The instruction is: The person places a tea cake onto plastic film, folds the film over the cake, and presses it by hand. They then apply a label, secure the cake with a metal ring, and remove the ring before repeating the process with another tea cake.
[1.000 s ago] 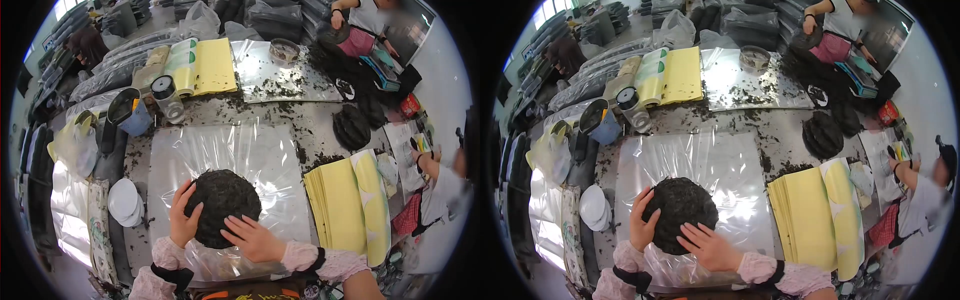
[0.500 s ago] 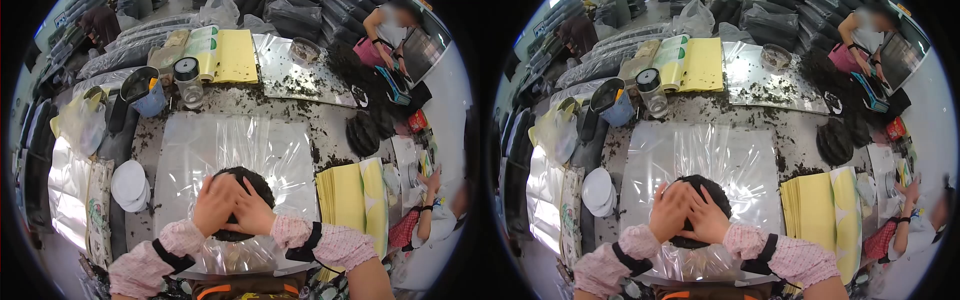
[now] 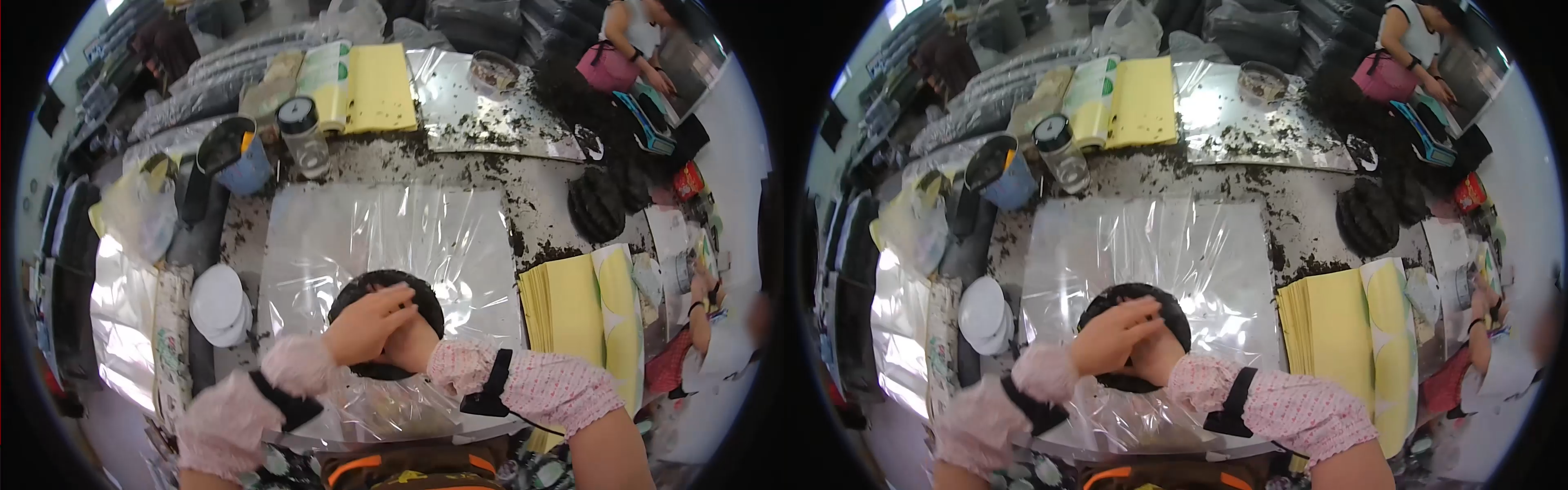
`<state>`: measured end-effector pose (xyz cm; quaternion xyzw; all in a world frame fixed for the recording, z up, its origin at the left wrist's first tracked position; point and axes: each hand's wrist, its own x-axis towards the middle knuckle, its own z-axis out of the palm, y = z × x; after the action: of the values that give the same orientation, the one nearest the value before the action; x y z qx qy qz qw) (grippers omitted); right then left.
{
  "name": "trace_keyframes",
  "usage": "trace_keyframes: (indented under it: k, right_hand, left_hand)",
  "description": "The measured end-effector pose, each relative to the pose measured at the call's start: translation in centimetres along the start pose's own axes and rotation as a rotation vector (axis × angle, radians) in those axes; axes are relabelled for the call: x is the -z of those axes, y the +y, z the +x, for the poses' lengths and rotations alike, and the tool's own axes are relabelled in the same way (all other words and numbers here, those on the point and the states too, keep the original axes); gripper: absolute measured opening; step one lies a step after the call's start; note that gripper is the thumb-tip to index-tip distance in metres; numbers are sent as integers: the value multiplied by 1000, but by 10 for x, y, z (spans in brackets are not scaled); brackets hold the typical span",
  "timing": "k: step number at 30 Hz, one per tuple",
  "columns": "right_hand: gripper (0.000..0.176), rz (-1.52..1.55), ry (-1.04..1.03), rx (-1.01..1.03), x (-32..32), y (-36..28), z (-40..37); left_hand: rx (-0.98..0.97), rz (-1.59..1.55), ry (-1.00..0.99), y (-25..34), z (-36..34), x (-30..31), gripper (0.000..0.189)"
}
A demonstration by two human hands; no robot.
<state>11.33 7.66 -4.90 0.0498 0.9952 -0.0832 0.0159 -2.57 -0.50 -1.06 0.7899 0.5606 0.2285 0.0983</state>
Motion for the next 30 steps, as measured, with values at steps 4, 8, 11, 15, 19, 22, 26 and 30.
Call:
trace_keyframes:
  k: [4,8,11,15,19,22,26,30]
  right_hand:
    - [99,117,97,15,4,0,-9]
    - [99,84,122,27,2,0,-7]
    - [100,79,101,-15,0,-5,-14]
    - [101,68,116,-45,3,-3,-12]
    - [76,246,129,-34,0,-3,-16]
    - [33,750,547,-124,58,-16,-28]
    - [37,626,552,550,121,-110,-99]
    - [56,379,249,386,-33,-90,-149]
  left_hand:
    - [727,255,796,-3,-63,42,31]
    - [531,231,600,1,-64,81,32]
    - [767,-62,588,15,-92,70,36]
    - [1018,-911,31,70,-130,73,32]
    - [1008,-519,1206,17,-172,48,35]
    - [731,-237,613,1,-223,-48,43]
    - [261,-63,691,94,-69,-15,67]
    - [481,6,411,71,-50,-43,48]
